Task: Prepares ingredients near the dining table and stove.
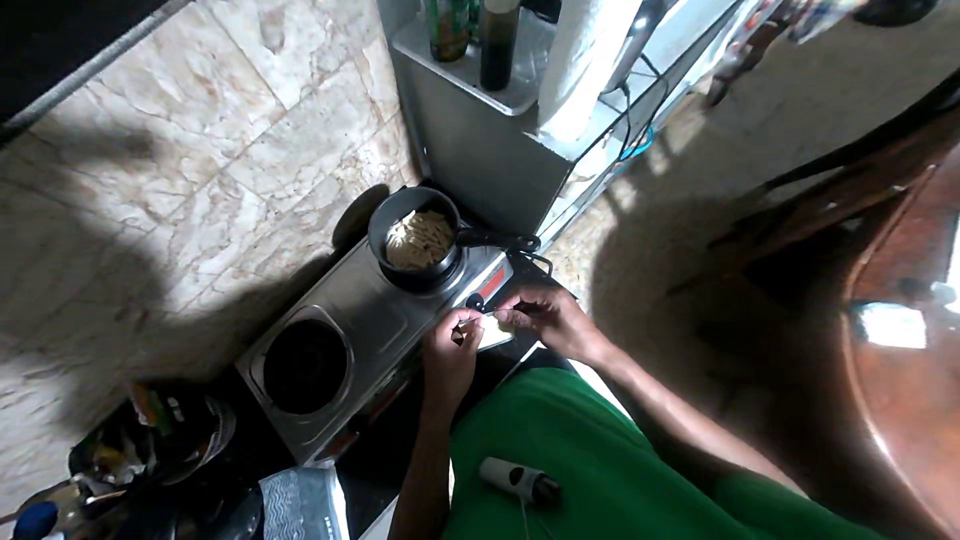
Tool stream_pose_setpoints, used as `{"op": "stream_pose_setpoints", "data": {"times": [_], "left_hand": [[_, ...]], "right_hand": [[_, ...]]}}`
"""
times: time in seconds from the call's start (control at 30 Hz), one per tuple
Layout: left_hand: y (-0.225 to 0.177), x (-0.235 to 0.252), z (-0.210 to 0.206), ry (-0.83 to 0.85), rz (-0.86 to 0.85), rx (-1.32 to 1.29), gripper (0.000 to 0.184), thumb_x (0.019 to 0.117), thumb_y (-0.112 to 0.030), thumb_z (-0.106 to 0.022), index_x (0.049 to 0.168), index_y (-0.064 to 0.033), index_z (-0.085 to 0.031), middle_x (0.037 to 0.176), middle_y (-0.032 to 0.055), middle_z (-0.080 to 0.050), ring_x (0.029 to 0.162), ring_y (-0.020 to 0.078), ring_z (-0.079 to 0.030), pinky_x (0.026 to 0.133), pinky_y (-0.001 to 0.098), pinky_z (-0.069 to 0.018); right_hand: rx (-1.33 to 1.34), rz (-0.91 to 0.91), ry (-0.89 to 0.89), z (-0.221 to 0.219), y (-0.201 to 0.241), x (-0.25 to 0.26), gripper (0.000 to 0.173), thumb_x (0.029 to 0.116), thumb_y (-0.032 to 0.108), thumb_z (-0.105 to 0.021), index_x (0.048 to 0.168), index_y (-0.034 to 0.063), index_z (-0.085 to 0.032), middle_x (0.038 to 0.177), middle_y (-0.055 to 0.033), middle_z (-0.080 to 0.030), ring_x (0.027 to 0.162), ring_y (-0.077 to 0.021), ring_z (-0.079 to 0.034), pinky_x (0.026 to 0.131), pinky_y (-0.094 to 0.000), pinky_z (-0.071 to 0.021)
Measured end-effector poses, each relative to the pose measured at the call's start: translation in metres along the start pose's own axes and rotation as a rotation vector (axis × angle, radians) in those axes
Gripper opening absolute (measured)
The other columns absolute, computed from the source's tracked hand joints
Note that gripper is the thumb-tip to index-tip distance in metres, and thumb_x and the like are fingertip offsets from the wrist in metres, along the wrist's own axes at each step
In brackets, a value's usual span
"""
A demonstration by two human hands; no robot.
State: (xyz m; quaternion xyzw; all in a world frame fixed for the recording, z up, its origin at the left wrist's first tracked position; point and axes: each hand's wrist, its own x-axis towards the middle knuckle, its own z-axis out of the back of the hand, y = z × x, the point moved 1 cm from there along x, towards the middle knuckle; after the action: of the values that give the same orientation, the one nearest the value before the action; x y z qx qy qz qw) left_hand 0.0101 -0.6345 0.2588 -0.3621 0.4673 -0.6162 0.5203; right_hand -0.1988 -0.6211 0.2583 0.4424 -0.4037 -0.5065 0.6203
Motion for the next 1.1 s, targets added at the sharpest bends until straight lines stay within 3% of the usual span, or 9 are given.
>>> {"op": "stream_pose_setpoints", "data": {"times": [0.23,0.33,0.4,0.47,0.57,0.77,0.87,0.97,1.1], "left_hand": [[-0.005,-0.003,-0.006,0.014,0.001,-0.137,0.01,0.0957,-0.011,-0.069,0.102,-0.0051,-0.074,0.097,0.0035,-0.076,0.078,0.0101,-0.069,0.07,0.0251,-0.059],[-0.001,-0.004,-0.006,0.159,0.045,-0.309,0.027,0.1023,-0.014,-0.057,0.124,-0.0024,-0.068,0.119,0.0082,-0.072,0.107,0.0153,-0.068,0.093,0.0325,-0.0575],[0.01,-0.006,-0.008,0.256,0.083,-0.543,0.056,0.1107,-0.042,-0.037,0.139,0.0028,-0.057,0.138,0.0156,-0.063,0.127,0.0236,-0.061,0.109,0.0431,-0.0505],[0.014,-0.01,-0.01,0.266,0.244,-0.781,0.066,0.1113,-0.047,-0.021,0.149,0.0037,-0.04,0.147,0.0166,-0.054,0.136,0.0223,-0.052,0.116,0.0429,-0.0435],[0.01,-0.013,-0.015,0.211,0.388,-0.858,0.047,0.1137,-0.029,-0.027,0.146,0.001,-0.044,0.139,0.0152,-0.059,0.128,0.0213,-0.059,0.109,0.0418,-0.0493],[-0.007,-0.013,-0.033,0.157,0.177,-0.563,0.037,0.1035,-0.008,-0.051,0.139,0.0006,-0.056,0.132,0.0132,-0.063,0.119,0.0187,-0.063,0.106,0.0391,-0.0529],[-0.016,-0.013,-0.055,0.026,-0.037,-0.466,0.04,0.098,-0.009,-0.062,0.135,0.0037,-0.056,0.128,0.0138,-0.064,0.114,0.0183,-0.065,0.097,0.0341,-0.057],[-0.012,-0.007,-0.065,-0.19,-0.289,-0.164,0.045,0.093,-0.02,-0.074,0.13,0.0025,-0.062,0.132,0.0151,-0.062,0.125,0.023,-0.059,0.107,0.0385,-0.0523],[-0.01,0.007,-0.048,-0.335,-0.41,0.186,0.036,0.0891,-0.022,-0.078,0.123,-0.0097,-0.073,0.134,0.0103,-0.063,0.131,0.0243,-0.055,0.111,0.0407,-0.0474]], "right_hand": [[-0.007,0.063,-0.022,0.007,-0.001,0.0,0.017,0.0996,0.026,-0.069,0.101,0.0103,-0.076,0.098,0.0,-0.074,0.09,-0.0097,-0.071,0.083,-0.0318,-0.0612],[-0.003,0.062,-0.062,0.01,0.0,0.001,0.014,0.0986,0.022,-0.07,0.1,0.0099,-0.076,0.097,-0.0004,-0.074,0.088,-0.0102,-0.071,0.081,-0.0322,-0.0614],[0.064,0.049,-0.108,0.011,-0.001,0.002,0.012,0.0975,0.019,-0.071,0.098,0.008,-0.075,0.094,-0.0022,-0.074,0.082,-0.0117,-0.069,0.076,-0.0315,-0.0609],[0.153,0.041,-0.151,0.01,-0.001,0.003,0.01,0.0966,0.015,-0.072,0.099,0.0056,-0.075,0.096,-0.0055,-0.073,0.083,-0.0153,-0.07,0.075,-0.0327,-0.0611],[0.191,0.058,-0.206,0.006,-0.003,0.006,0.008,0.0949,0.011,-0.072,0.099,0.0056,-0.075,0.103,-0.0066,-0.069,0.09,-0.018,-0.068,0.078,-0.0336,-0.0615],[0.155,0.108,-0.467,-0.016,-0.01,0.002,0.007,0.096,0.013,-0.071,0.1,0.0085,-0.075,0.114,-0.0067,-0.066,0.108,-0.0211,-0.063,0.089,-0.0368,-0.0586],[0.245,0.043,-0.589,-0.034,-0.001,0.0,0.016,0.0995,0.013,-0.066,0.114,0.0063,-0.069,0.112,-0.0074,-0.064,0.098,-0.0185,-0.066,0.082,-0.0338,-0.061],[0.51,-0.114,-0.539,-0.04,0.014,-0.002,0.028,0.1084,0.019,-0.049,0.134,0.0084,-0.056,0.11,-0.0078,-0.068,0.097,-0.0183,-0.068,0.086,-0.0369,-0.0602],[0.771,-0.197,-0.364,-0.028,0.026,-0.001,0.035,0.1111,0.024,-0.039,0.121,0.0033,-0.066,0.104,-0.0081,-0.069,0.093,-0.0157,-0.067,0.088,-0.036,-0.0583]]}}
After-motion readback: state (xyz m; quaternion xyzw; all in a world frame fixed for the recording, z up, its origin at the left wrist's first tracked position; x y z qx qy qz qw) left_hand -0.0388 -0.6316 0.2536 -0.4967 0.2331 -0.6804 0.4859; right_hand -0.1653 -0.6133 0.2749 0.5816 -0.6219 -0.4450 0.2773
